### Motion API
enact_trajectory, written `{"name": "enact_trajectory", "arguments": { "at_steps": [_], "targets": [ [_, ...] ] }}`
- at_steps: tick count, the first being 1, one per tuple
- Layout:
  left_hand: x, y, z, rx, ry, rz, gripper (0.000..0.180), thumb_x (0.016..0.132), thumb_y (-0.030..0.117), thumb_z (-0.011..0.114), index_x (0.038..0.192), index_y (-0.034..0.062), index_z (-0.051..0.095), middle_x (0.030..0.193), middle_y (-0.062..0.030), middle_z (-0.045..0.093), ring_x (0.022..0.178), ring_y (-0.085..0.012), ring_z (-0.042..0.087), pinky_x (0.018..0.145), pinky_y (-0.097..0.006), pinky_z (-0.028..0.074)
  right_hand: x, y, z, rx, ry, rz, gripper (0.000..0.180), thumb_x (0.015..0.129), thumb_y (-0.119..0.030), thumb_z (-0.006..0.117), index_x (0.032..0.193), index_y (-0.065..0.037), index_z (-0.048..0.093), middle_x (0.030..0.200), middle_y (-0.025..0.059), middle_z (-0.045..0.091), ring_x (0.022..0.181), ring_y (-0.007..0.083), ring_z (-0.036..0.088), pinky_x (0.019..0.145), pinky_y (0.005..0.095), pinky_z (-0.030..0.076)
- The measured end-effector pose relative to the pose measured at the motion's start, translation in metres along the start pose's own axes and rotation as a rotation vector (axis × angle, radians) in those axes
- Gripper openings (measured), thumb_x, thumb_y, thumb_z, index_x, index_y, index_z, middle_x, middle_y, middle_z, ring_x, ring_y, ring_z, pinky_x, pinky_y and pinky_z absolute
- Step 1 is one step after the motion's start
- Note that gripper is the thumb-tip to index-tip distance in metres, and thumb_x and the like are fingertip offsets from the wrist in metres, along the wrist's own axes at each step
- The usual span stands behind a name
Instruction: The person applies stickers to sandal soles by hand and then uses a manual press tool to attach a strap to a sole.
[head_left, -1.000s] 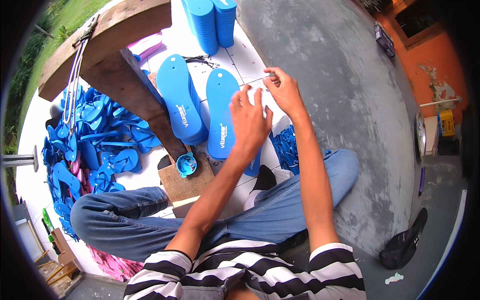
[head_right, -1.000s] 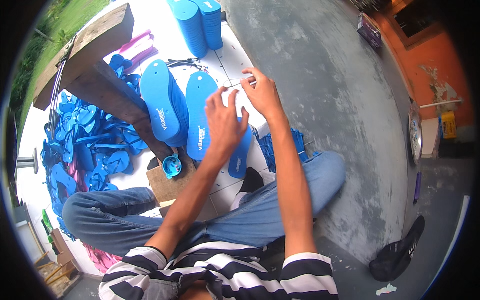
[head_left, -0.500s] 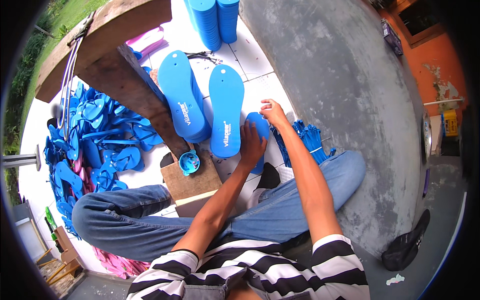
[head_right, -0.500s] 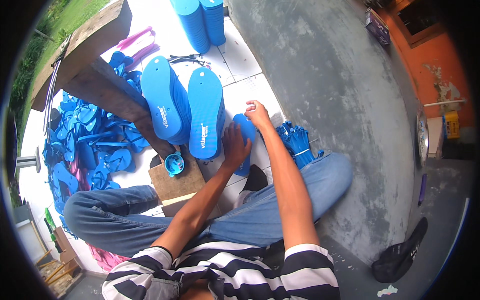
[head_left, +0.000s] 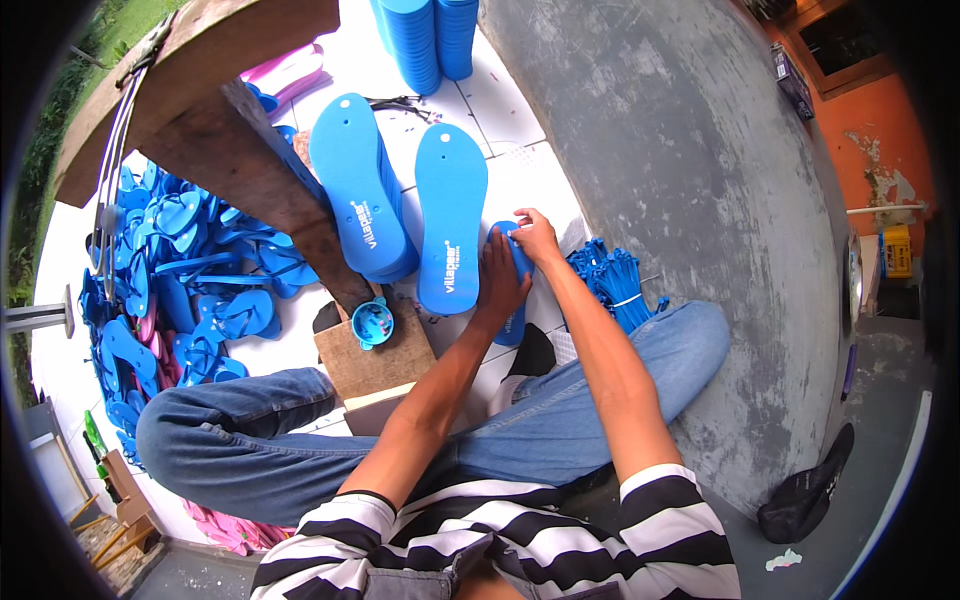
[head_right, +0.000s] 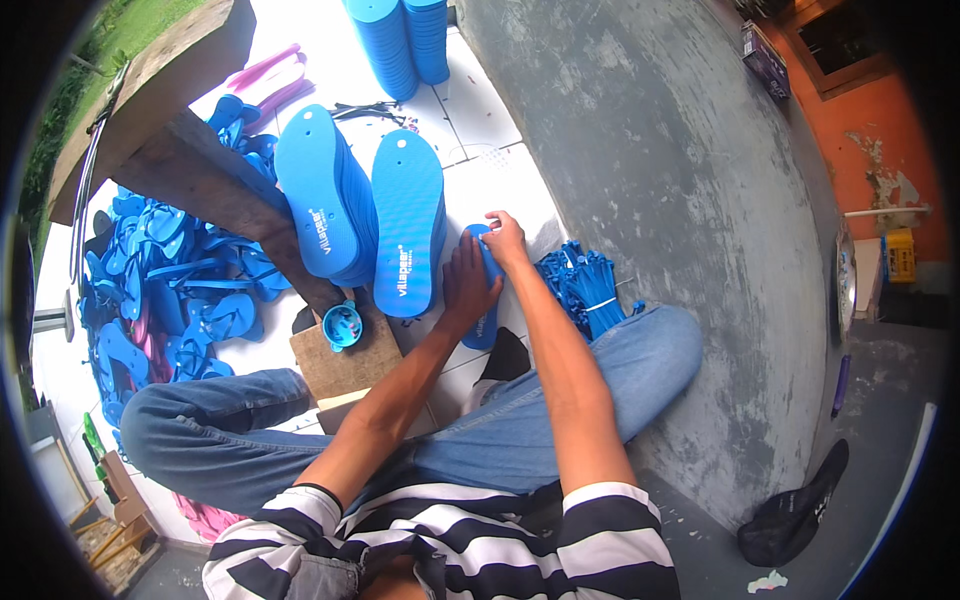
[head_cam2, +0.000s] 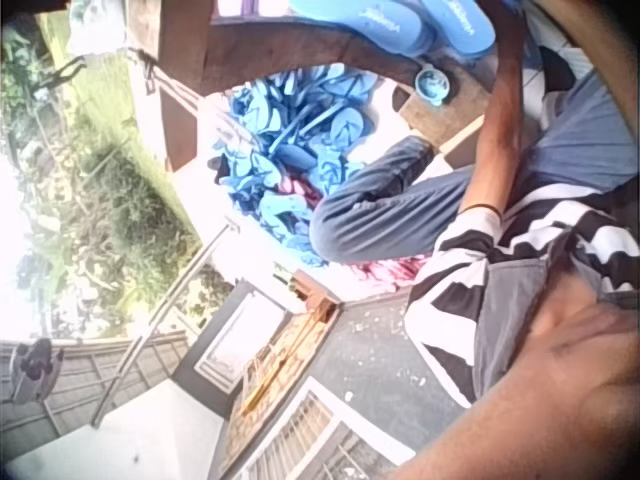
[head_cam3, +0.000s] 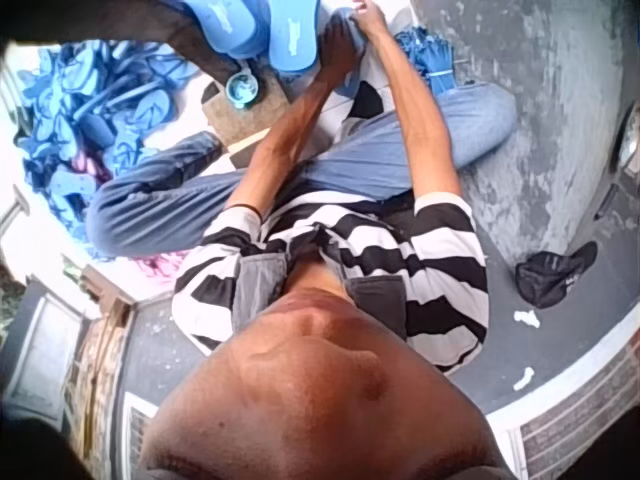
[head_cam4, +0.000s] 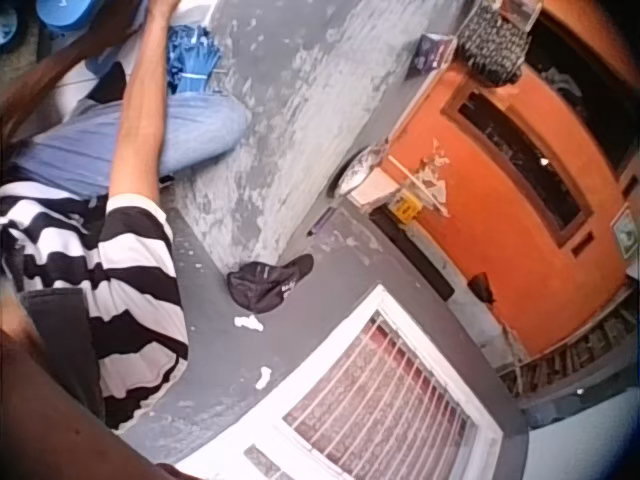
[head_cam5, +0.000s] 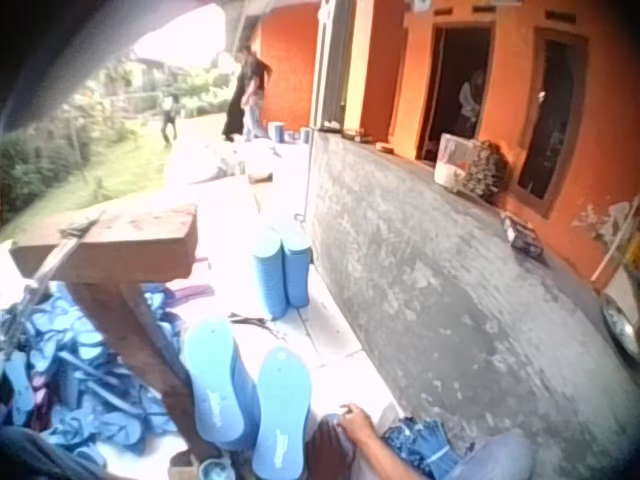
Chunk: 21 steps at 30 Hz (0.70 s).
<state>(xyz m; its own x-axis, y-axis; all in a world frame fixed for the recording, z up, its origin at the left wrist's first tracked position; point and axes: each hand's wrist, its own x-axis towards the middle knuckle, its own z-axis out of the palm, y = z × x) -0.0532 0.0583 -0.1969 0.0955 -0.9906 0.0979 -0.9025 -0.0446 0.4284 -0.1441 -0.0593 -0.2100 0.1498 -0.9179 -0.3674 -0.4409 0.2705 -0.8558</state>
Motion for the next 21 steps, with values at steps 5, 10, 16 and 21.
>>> {"name": "enact_trajectory", "arguments": {
  "at_steps": [5, 10, 16, 21],
  "targets": [
    [0.001, -0.001, -0.001, 0.024, 0.004, 0.029, 0.089, 0.081, 0.042, 0.073, 0.149, -0.0044, 0.038, 0.158, -0.0241, 0.03, 0.13, -0.0372, 0.045, 0.096, -0.047, 0.043, -0.001, 0.0, 0.003, -0.25, 0.06, -0.16, 0.043, 0.079, 0.0, 0.073, 0.12, -0.007, 0.066, 0.104, 0.0129, 0.065, 0.077, 0.0187, 0.069, 0.071, 0.0305, 0.058],
    [0.002, 0.003, -0.004, 0.054, 0.003, 0.038, 0.089, 0.079, 0.043, 0.073, 0.148, -0.0042, 0.04, 0.155, -0.0239, 0.033, 0.129, -0.0372, 0.045, 0.094, -0.047, 0.043, -0.004, -0.001, 0.004, -0.378, 0.14, -0.285, 0.038, 0.08, -0.001, 0.07, 0.118, -0.007, 0.066, 0.105, 0.0171, 0.065, 0.08, 0.0252, 0.07, 0.075, 0.0333, 0.058],
    [0.013, 0.007, -0.008, 0.058, -0.16, -0.014, 0.1, 0.077, 0.049, 0.077, 0.152, -0.0006, 0.034, 0.152, -0.0247, 0.033, 0.13, -0.0378, 0.043, 0.094, -0.048, 0.044, -0.018, -0.019, 0.004, -0.516, 0.146, -0.468, 0.033, 0.085, -0.005, 0.065, 0.118, -0.006, 0.064, 0.115, 0.0207, 0.06, 0.093, 0.035, 0.068, 0.082, 0.0417, 0.056],
    [0.026, 0.017, -0.002, 0.081, -0.245, -0.134, 0.113, 0.073, 0.052, 0.082, 0.156, 0.0006, 0.024, 0.153, -0.0311, 0.026, 0.134, -0.0454, 0.038, 0.1, -0.052, 0.043, -0.019, -0.065, -0.01, -0.404, 0.302, -0.445, 0.03, 0.087, -0.007, 0.065, 0.117, -0.004, 0.063, 0.122, 0.0226, 0.055, 0.109, 0.0421, 0.061, 0.093, 0.0466, 0.052]
  ]
}}
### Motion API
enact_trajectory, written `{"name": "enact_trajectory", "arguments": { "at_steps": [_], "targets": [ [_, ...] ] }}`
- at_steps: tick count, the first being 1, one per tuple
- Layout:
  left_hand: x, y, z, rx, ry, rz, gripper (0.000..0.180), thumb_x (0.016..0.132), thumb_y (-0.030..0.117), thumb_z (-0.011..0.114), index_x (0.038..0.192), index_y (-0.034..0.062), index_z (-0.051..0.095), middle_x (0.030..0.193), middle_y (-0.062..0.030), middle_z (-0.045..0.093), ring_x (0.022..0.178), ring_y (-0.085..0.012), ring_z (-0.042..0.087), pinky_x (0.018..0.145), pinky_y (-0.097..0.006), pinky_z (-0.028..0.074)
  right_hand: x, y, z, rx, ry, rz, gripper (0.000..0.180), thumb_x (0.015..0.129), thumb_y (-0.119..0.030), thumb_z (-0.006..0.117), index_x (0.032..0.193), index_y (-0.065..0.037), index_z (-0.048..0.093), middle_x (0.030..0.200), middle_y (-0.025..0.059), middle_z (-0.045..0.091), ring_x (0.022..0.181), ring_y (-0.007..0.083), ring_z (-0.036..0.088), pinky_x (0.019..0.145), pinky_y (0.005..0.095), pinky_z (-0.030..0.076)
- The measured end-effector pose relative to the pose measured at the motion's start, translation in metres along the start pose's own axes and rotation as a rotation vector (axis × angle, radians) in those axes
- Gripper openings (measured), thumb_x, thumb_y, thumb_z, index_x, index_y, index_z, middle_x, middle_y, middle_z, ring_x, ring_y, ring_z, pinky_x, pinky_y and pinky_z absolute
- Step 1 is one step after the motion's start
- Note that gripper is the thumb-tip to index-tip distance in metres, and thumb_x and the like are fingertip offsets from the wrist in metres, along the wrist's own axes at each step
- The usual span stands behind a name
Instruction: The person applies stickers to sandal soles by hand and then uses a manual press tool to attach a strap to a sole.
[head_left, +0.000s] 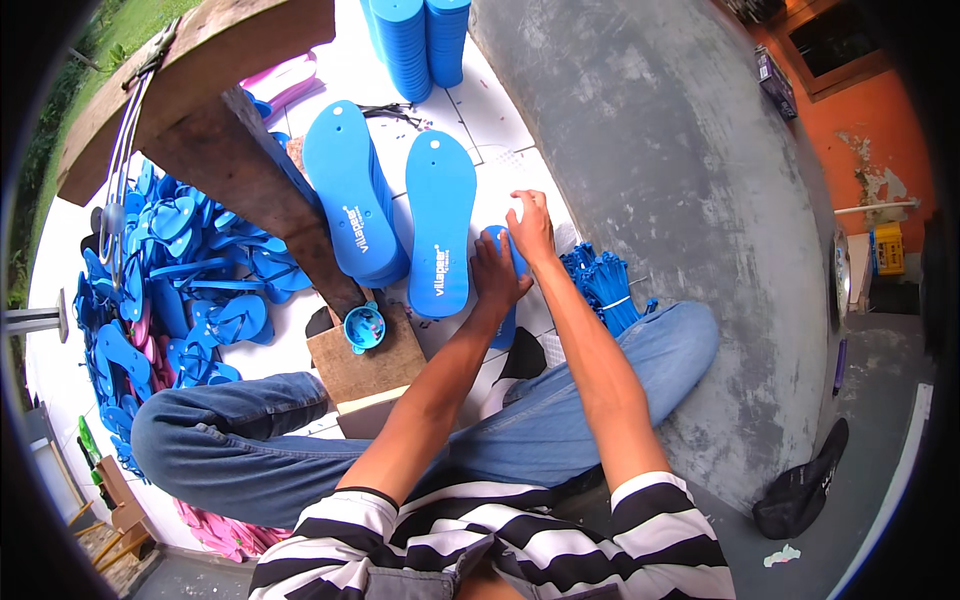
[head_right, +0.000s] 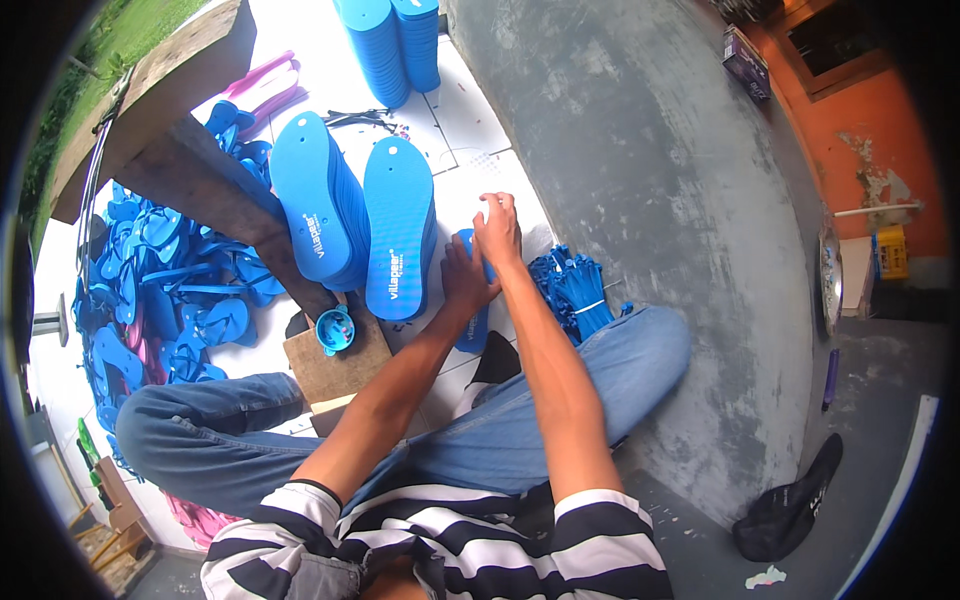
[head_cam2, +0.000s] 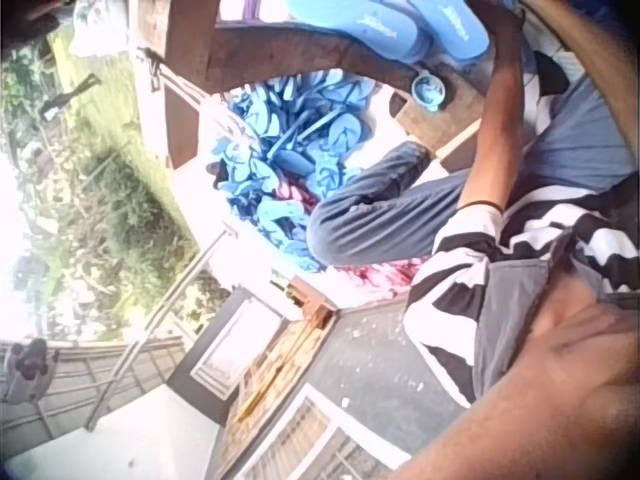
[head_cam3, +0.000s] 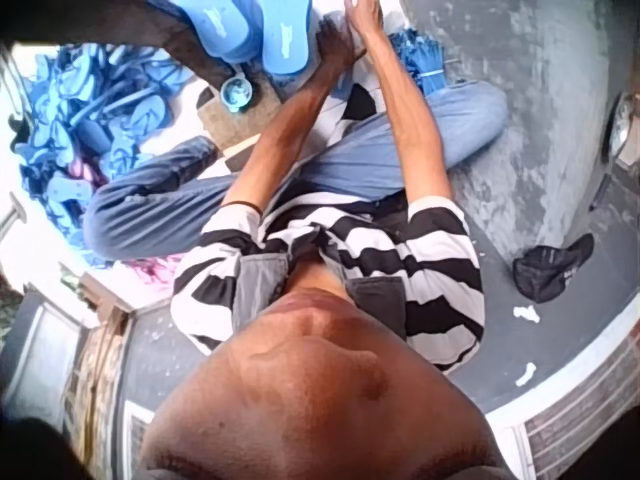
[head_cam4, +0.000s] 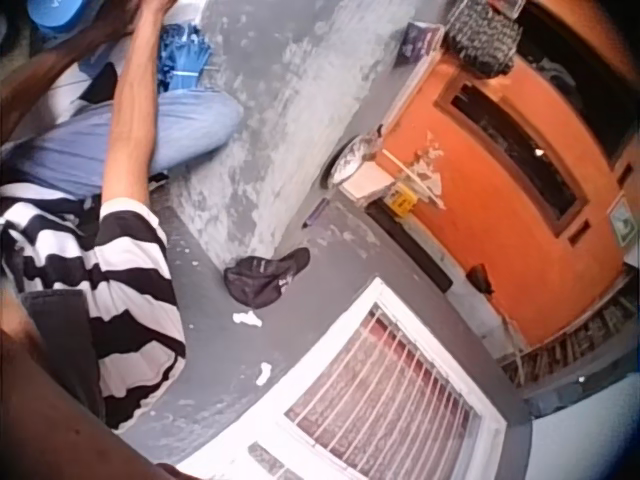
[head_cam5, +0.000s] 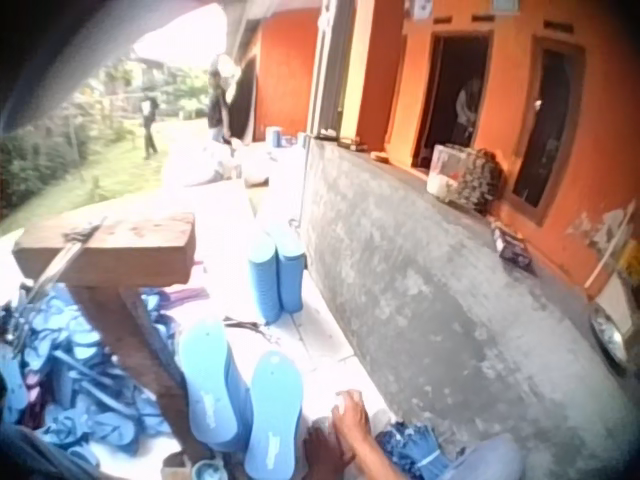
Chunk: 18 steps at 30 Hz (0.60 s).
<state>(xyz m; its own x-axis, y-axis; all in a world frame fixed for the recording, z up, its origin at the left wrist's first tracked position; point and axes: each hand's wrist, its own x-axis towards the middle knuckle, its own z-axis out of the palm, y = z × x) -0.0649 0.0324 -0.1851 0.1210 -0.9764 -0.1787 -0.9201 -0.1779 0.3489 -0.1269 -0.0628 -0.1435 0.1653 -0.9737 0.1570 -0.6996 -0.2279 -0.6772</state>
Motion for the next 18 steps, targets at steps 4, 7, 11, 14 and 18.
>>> {"name": "enact_trajectory", "arguments": {
  "at_steps": [4, 7, 11, 14, 18],
  "targets": [
    [-0.005, 0.014, 0.008, -0.082, -0.02, -0.045, 0.117, 0.072, 0.047, 0.084, 0.157, 0.0003, 0.019, 0.15, -0.0383, 0.021, 0.133, -0.0545, 0.034, 0.103, -0.059, 0.04, 0.03, -0.014, -0.025, 0.064, 0.216, -0.04, 0.027, 0.089, -0.007, 0.065, 0.116, -0.004, 0.065, 0.122, 0.0195, 0.057, 0.106, 0.0333, 0.063, 0.082, 0.0391, 0.059],
    [-0.001, 0.002, 0.009, -0.191, 0.032, -0.069, 0.117, 0.072, 0.043, 0.084, 0.158, -0.0003, 0.018, 0.15, -0.0401, 0.019, 0.132, -0.0571, 0.034, 0.103, -0.063, 0.038, 0.048, -0.057, -0.043, 0.186, 0.298, -0.114, 0.026, 0.088, -0.005, 0.064, 0.114, -0.002, 0.064, 0.119, 0.0204, 0.057, 0.114, 0.0384, 0.058, 0.094, 0.0447, 0.049],
    [-0.014, 0.034, -0.052, -0.411, 0.182, 0.083, 0.115, 0.068, 0.034, 0.084, 0.157, -0.0018, 0.02, 0.151, -0.0402, 0.019, 0.131, -0.0586, 0.033, 0.106, -0.063, 0.036, 0.068, -0.079, -0.099, 0.102, 0.466, -0.201, 0.024, 0.092, -0.007, 0.064, 0.115, -0.007, 0.068, 0.125, 0.0149, 0.058, 0.113, 0.0277, 0.06, 0.079, 0.0346, 0.058],
    [-0.022, 0.048, -0.126, -0.448, 0.326, 0.138, 0.109, 0.069, 0.03, 0.083, 0.158, 0.0031, 0.025, 0.153, -0.0396, 0.021, 0.133, -0.0552, 0.034, 0.107, -0.06, 0.037, 0.08, -0.103, -0.147, 0.156, 0.639, -0.18, 0.022, 0.094, -0.008, 0.063, 0.115, -0.007, 0.068, 0.121, 0.0126, 0.059, 0.109, 0.0255, 0.06, 0.08, 0.0343, 0.056],
    [-0.021, 0.052, -0.224, -0.403, 0.441, 0.19, 0.1, 0.07, 0.028, 0.082, 0.155, 0.0045, 0.033, 0.153, -0.0374, 0.025, 0.134, -0.053, 0.036, 0.105, -0.059, 0.038, 0.083, -0.11, -0.193, 0.223, 0.752, -0.069, 0.023, 0.096, -0.012, 0.06, 0.117, -0.006, 0.066, 0.119, 0.0121, 0.057, 0.109, 0.0235, 0.058, 0.081, 0.0351, 0.054]
  ]
}}
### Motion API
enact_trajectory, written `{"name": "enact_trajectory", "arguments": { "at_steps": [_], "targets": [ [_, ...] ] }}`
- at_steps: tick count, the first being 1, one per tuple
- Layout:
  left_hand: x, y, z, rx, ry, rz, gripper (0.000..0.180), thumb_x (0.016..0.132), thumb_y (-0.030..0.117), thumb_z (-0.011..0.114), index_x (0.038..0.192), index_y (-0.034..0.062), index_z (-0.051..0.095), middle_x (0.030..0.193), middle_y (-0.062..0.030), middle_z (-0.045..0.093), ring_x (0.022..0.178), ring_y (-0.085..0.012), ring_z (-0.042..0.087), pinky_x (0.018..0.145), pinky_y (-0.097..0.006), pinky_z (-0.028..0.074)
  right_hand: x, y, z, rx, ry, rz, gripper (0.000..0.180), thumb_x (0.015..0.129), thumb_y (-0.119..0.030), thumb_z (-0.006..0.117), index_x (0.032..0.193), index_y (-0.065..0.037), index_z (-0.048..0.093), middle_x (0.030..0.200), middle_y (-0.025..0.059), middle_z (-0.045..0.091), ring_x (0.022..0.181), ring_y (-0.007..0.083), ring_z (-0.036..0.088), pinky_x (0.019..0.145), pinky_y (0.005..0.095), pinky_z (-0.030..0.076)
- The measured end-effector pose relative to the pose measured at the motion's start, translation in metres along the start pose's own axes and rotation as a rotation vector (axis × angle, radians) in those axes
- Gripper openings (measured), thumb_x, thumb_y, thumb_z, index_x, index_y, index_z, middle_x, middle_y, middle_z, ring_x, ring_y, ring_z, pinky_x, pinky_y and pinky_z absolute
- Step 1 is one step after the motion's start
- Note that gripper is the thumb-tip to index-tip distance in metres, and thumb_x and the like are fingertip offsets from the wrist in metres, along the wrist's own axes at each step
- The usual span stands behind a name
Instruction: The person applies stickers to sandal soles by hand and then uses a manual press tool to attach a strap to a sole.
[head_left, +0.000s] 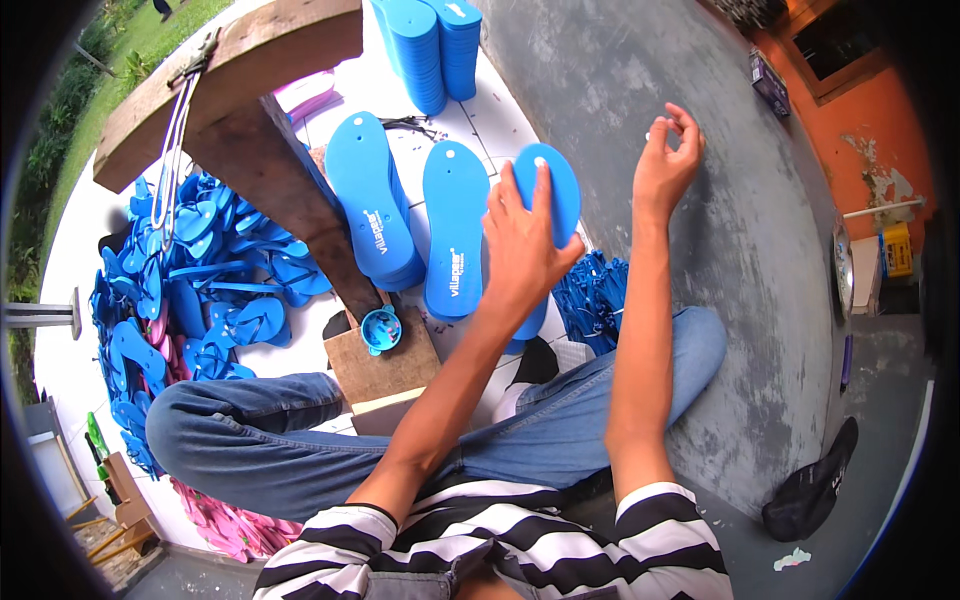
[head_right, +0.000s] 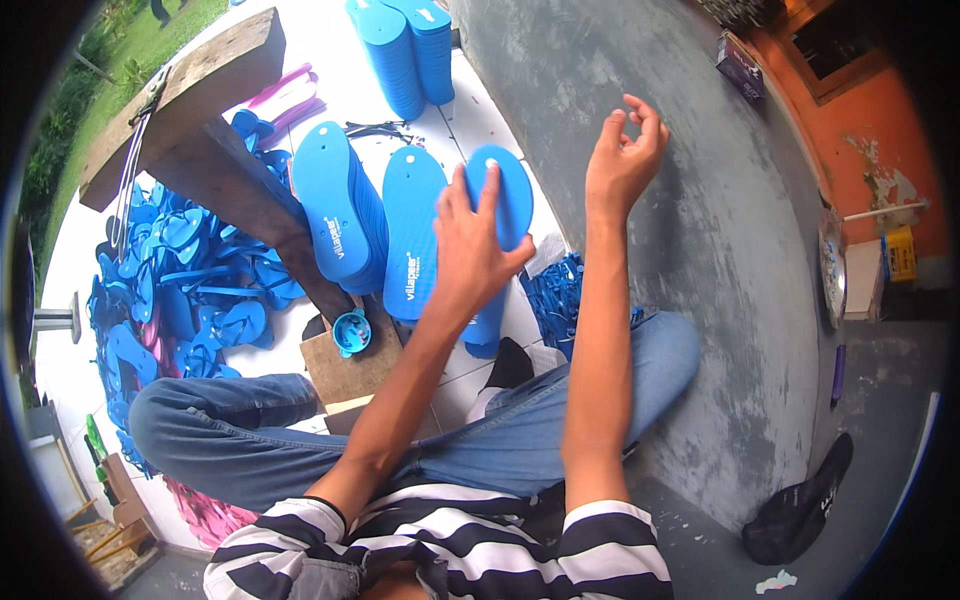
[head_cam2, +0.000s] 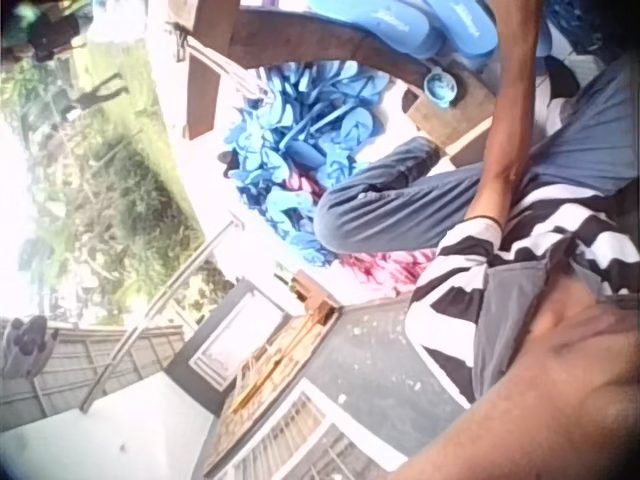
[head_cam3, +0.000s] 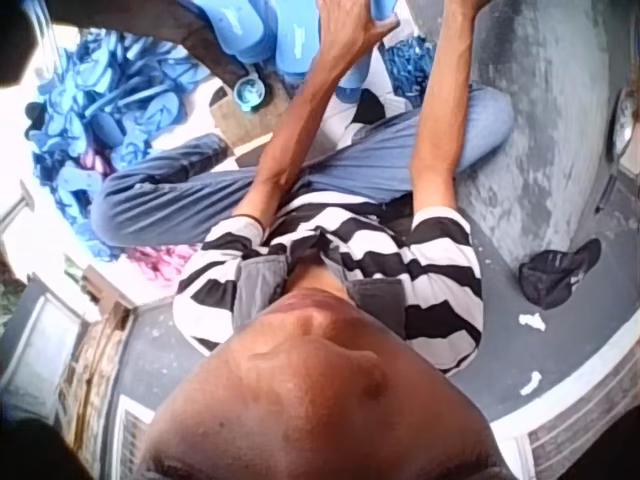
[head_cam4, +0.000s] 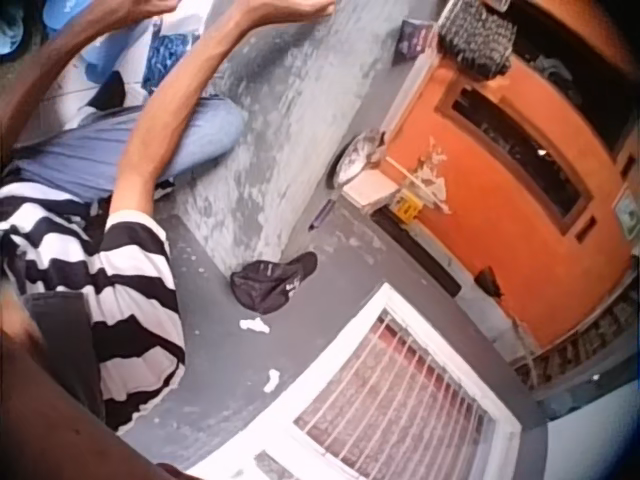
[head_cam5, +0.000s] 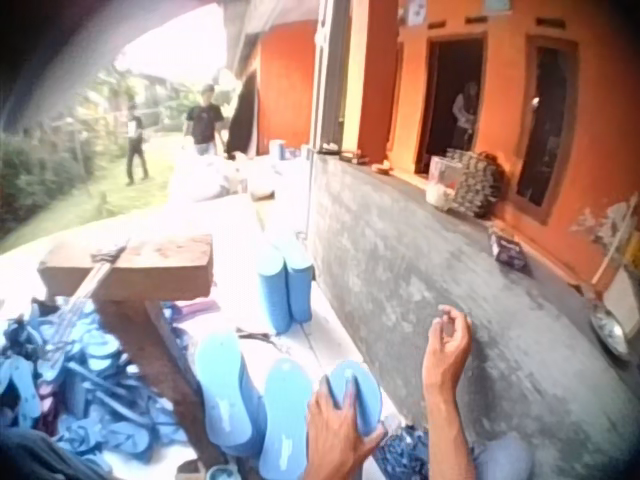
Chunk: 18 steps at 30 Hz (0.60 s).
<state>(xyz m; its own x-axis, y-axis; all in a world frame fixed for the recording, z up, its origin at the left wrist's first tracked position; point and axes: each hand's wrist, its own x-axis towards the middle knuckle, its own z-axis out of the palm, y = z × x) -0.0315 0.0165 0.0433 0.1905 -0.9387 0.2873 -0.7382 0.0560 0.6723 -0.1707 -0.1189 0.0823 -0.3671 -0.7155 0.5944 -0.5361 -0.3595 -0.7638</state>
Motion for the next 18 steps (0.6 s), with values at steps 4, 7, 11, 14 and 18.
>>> {"name": "enact_trajectory", "arguments": {
  "at_steps": [4, 7, 11, 14, 18],
  "targets": [
    [0.019, -0.011, -0.045, 0.184, 0.054, -0.042, 0.092, 0.072, 0.029, 0.081, 0.153, 0.0122, 0.042, 0.153, -0.0352, 0.029, 0.133, -0.0504, 0.038, 0.105, -0.058, 0.039, -0.002, -0.001, -0.008, -0.039, -0.017, 0.037, 0.023, 0.096, -0.013, 0.06, 0.118, -0.008, 0.066, 0.116, 0.0112, 0.056, 0.107, 0.0224, 0.058, 0.081, 0.0359, 0.053],
    [0.026, -0.031, -0.044, 0.321, 0.027, -0.165, 0.091, 0.073, 0.032, 0.081, 0.153, 0.0134, 0.042, 0.154, -0.0359, 0.029, 0.136, -0.0511, 0.036, 0.107, -0.058, 0.037, -0.016, 0.001, -0.001, 0.0, -0.084, 0.031, 0.023, 0.096, -0.012, 0.06, 0.118, -0.007, 0.066, 0.116, 0.0113, 0.057, 0.107, 0.0226, 0.058, 0.081, 0.0358, 0.053],
    [0.03, -0.054, -0.026, 0.396, -0.027, -0.247, 0.092, 0.075, 0.035, 0.082, 0.154, 0.012, 0.04, 0.155, -0.0371, 0.028, 0.14, -0.0531, 0.032, 0.11, -0.058, 0.034, -0.025, -0.007, 0.006, -0.043, -0.159, -0.003, 0.024, 0.096, -0.012, 0.06, 0.119, -0.007, 0.065, 0.117, 0.0117, 0.057, 0.106, 0.0233, 0.058, 0.08, 0.0359, 0.054],
    [0.025, -0.059, -0.017, 0.387, -0.039, -0.3, 0.093, 0.075, 0.034, 0.084, 0.153, 0.0093, 0.04, 0.155, -0.0378, 0.027, 0.139, -0.0537, 0.035, 0.11, -0.057, 0.037, -0.026, -0.003, 0.008, -0.047, -0.176, 0.015, 0.025, 0.096, -0.011, 0.06, 0.12, -0.007, 0.064, 0.119, 0.013, 0.057, 0.107, 0.0239, 0.058, 0.08, 0.0356, 0.055],
    [0.023, -0.066, -0.017, 0.329, -0.007, -0.281, 0.092, 0.074, 0.028, 0.085, 0.152, 0.0088, 0.041, 0.155, -0.0373, 0.026, 0.138, -0.0535, 0.037, 0.112, -0.054, 0.039, -0.031, 0.004, 0.014, -0.03, -0.202, 0.04, 0.026, 0.096, -0.012, 0.06, 0.121, -0.007, 0.063, 0.119, 0.0134, 0.056, 0.107, 0.0234, 0.057, 0.079, 0.0349, 0.056]
  ]
}}
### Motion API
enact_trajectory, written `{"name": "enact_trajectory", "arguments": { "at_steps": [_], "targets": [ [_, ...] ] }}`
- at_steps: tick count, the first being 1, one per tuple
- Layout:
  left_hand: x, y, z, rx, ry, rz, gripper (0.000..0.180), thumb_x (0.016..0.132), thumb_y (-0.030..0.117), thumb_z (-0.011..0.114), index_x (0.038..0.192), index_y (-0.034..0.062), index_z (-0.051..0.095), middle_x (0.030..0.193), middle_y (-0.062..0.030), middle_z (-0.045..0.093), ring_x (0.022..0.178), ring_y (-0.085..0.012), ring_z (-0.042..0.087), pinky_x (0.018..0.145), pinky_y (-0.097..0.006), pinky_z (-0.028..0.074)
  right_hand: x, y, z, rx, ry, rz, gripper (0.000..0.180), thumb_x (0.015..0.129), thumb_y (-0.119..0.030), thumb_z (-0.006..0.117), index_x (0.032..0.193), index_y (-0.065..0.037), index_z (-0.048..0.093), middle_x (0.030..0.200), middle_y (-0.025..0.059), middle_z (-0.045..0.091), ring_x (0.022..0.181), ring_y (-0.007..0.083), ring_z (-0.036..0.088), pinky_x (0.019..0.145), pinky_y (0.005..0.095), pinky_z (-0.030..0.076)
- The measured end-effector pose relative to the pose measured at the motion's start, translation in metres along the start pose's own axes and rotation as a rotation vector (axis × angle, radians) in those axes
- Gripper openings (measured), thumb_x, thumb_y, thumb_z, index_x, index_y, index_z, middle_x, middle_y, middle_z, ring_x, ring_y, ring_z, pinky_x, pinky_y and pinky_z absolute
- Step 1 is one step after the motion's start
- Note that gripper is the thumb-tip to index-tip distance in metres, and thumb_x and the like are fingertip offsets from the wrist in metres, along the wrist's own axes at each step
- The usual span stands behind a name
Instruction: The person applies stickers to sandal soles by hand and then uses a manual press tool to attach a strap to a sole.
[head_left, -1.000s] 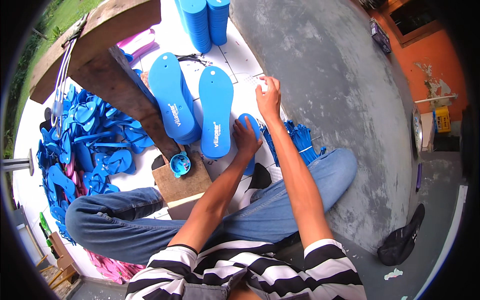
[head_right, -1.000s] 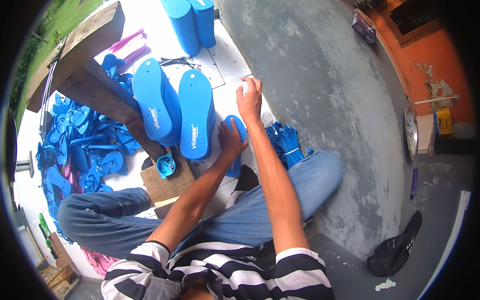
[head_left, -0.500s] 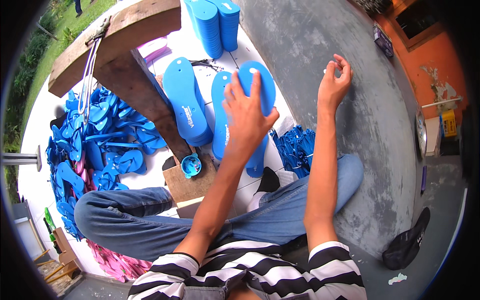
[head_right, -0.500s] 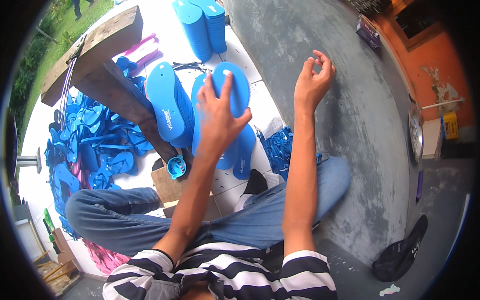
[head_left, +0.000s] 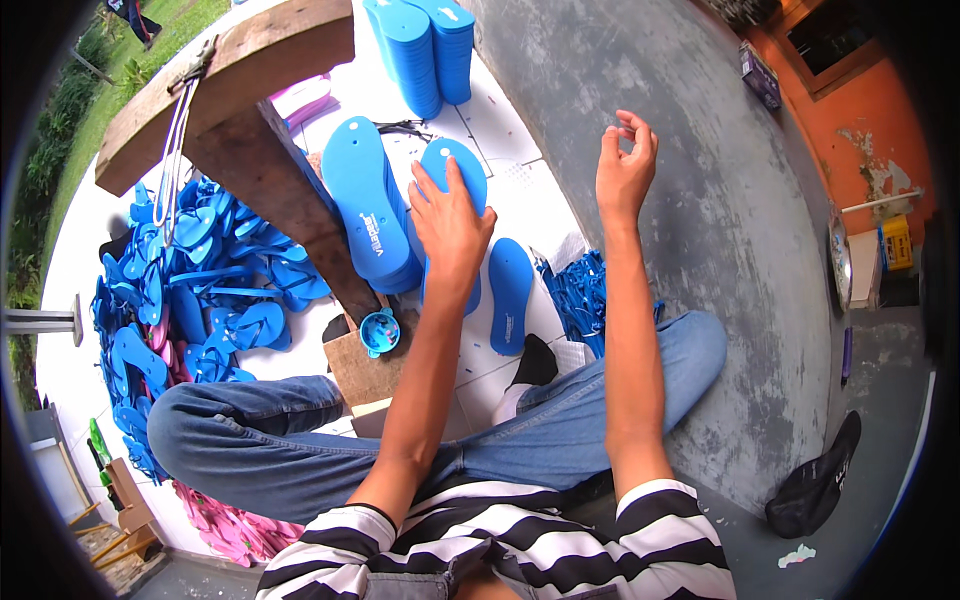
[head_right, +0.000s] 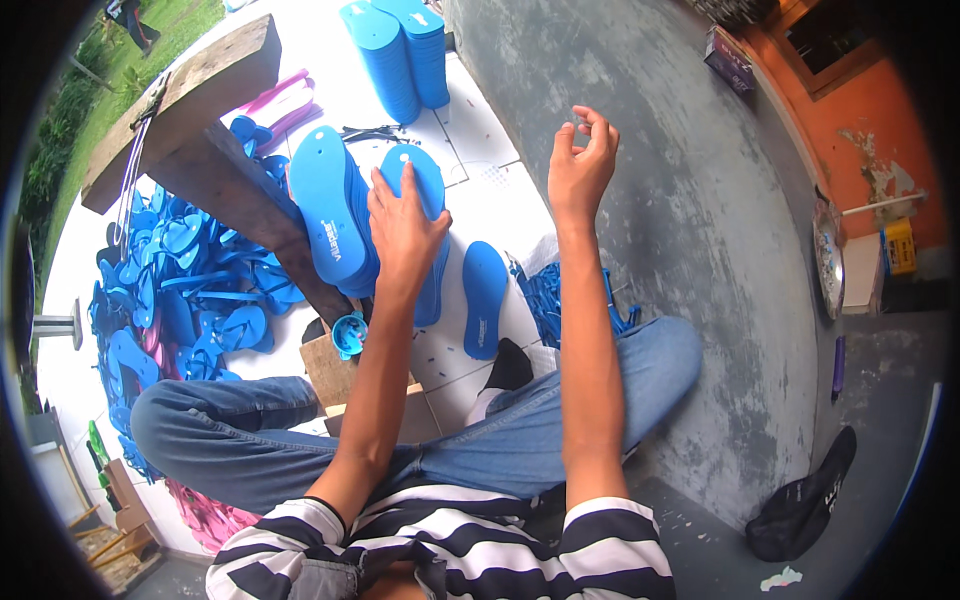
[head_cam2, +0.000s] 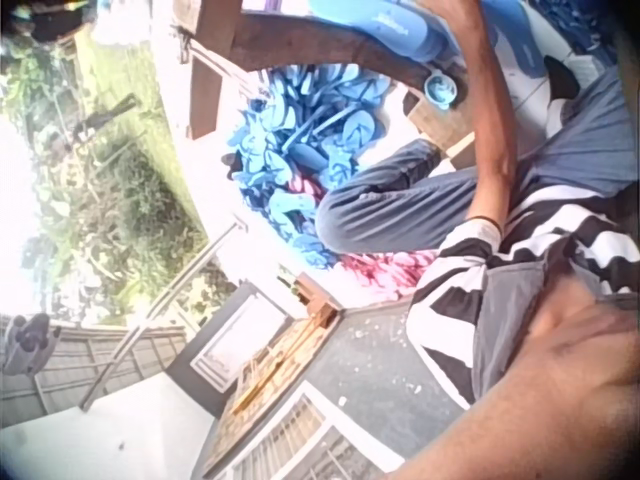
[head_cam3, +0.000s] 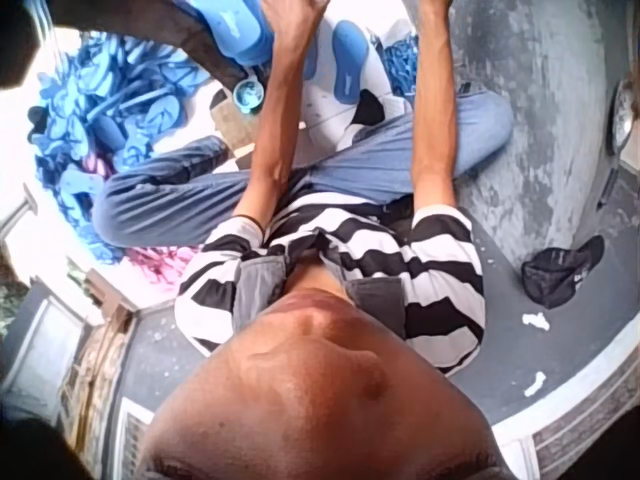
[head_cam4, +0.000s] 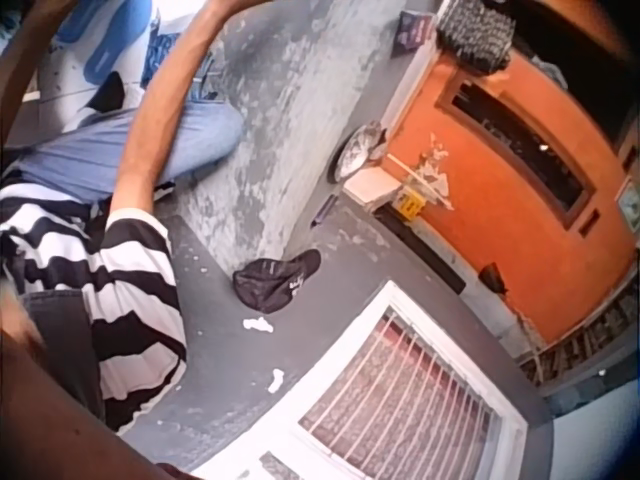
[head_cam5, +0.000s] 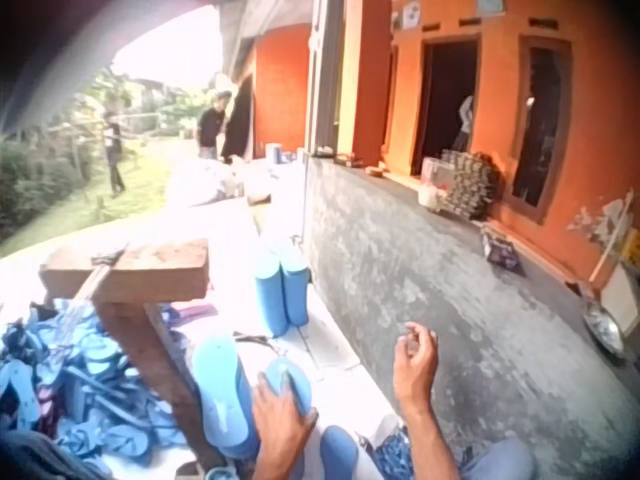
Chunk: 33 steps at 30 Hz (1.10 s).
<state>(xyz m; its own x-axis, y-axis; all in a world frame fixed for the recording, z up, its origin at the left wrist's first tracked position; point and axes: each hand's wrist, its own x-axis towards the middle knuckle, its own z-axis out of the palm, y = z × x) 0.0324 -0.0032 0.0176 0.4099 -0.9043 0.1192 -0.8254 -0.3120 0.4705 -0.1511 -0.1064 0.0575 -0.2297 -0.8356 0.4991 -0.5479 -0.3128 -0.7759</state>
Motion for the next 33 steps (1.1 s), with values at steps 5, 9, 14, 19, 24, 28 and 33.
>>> {"name": "enact_trajectory", "arguments": {
  "at_steps": [5, 9, 14, 19, 24, 28, 33],
  "targets": [
    [0.002, -0.002, -0.005, 0.002, -0.007, -0.002, 0.09, 0.073, 0.026, 0.085, 0.15, 0.0075, 0.043, 0.155, -0.0372, 0.028, 0.138, -0.0524, 0.037, 0.113, -0.052, 0.038, -0.012, 0.014, 0.014, -0.022, -0.095, 0.034, 0.028, 0.095, -0.012, 0.062, 0.123, -0.006, 0.062, 0.117, 0.0133, 0.056, 0.105, 0.0225, 0.059, 0.08, 0.0342, 0.056],
    [-0.009, 0.009, -0.006, -0.037, 0.232, 0.15, 0.078, 0.077, 0.021, 0.081, 0.146, 0.0049, 0.048, 0.152, -0.035, 0.034, 0.135, -0.0499, 0.041, 0.112, -0.05, 0.039, -0.027, 0.056, 0.034, 0.118, -0.255, 0.117, 0.035, 0.093, -0.013, 0.065, 0.126, -0.004, 0.059, 0.115, 0.0152, 0.059, 0.099, 0.024, 0.063, 0.086, 0.037, 0.054],
    [-0.044, 0.06, 0.028, -0.832, 0.322, 0.286, 0.033, 0.085, 0.003, 0.06, 0.118, -0.0018, 0.055, 0.112, -0.0196, 0.056, 0.098, -0.0335, 0.056, 0.086, -0.042, 0.048, -0.071, 0.131, 0.069, 0.285, -0.451, 0.341, 0.046, 0.093, -0.015, 0.063, 0.136, -0.005, 0.051, 0.123, 0.0184, 0.054, 0.1, 0.026, 0.062, 0.081, 0.0365, 0.056],
    [-0.096, 0.013, 0.144, -0.833, 0.034, -0.029, 0.022, 0.089, 0.004, 0.056, 0.111, -0.001, 0.055, 0.103, -0.0156, 0.058, 0.09, -0.0292, 0.057, 0.079, -0.039, 0.047, -0.12, 0.148, 0.08, 0.365, -0.538, 0.549, 0.052, 0.092, -0.018, 0.061, 0.141, -0.009, 0.046, 0.13, 0.0186, 0.048, 0.106, 0.0266, 0.06, 0.076, 0.0356, 0.058],
    [-0.127, -0.043, 0.201, -0.296, -0.091, 0.116, 0.058, 0.087, 0.023, 0.069, 0.136, 0.002, 0.046, 0.144, -0.0188, 0.044, 0.128, -0.0396, 0.044, 0.102, -0.057, 0.037, -0.149, 0.151, 0.079, 0.421, -0.649, 0.634, 0.06, 0.092, -0.02, 0.059, 0.148, -0.013, 0.039, 0.139, 0.0214, 0.042, 0.114, 0.0266, 0.055, 0.083, 0.0386, 0.058],
    [-0.134, -0.067, 0.217, -0.214, -0.189, 0.242, 0.084, 0.085, 0.036, 0.072, 0.151, 0.0013, 0.034, 0.16, -0.0194, 0.028, 0.141, -0.0414, 0.031, 0.105, -0.065, 0.029, -0.16, 0.16, 0.083, 0.391, -0.671, 0.665, 0.067, 0.09, -0.023, 0.06, 0.151, -0.013, 0.036, 0.145, 0.0235, 0.037, 0.111, 0.0296, 0.057, 0.082, 0.0391, 0.057],
    [-0.132, -0.074, 0.215, -0.182, -0.224, 0.27, 0.09, 0.085, 0.042, 0.072, 0.153, -0.0002, 0.03, 0.16, -0.0202, 0.028, 0.142, -0.0418, 0.03, 0.105, -0.065, 0.03, -0.174, 0.15, 0.086, 0.387, -0.681, 0.677, 0.072, 0.088, -0.027, 0.062, 0.153, -0.012, 0.034, 0.148, 0.0274, 0.034, 0.115, 0.0329, 0.057, 0.089, 0.0402, 0.054]
  ]
}}
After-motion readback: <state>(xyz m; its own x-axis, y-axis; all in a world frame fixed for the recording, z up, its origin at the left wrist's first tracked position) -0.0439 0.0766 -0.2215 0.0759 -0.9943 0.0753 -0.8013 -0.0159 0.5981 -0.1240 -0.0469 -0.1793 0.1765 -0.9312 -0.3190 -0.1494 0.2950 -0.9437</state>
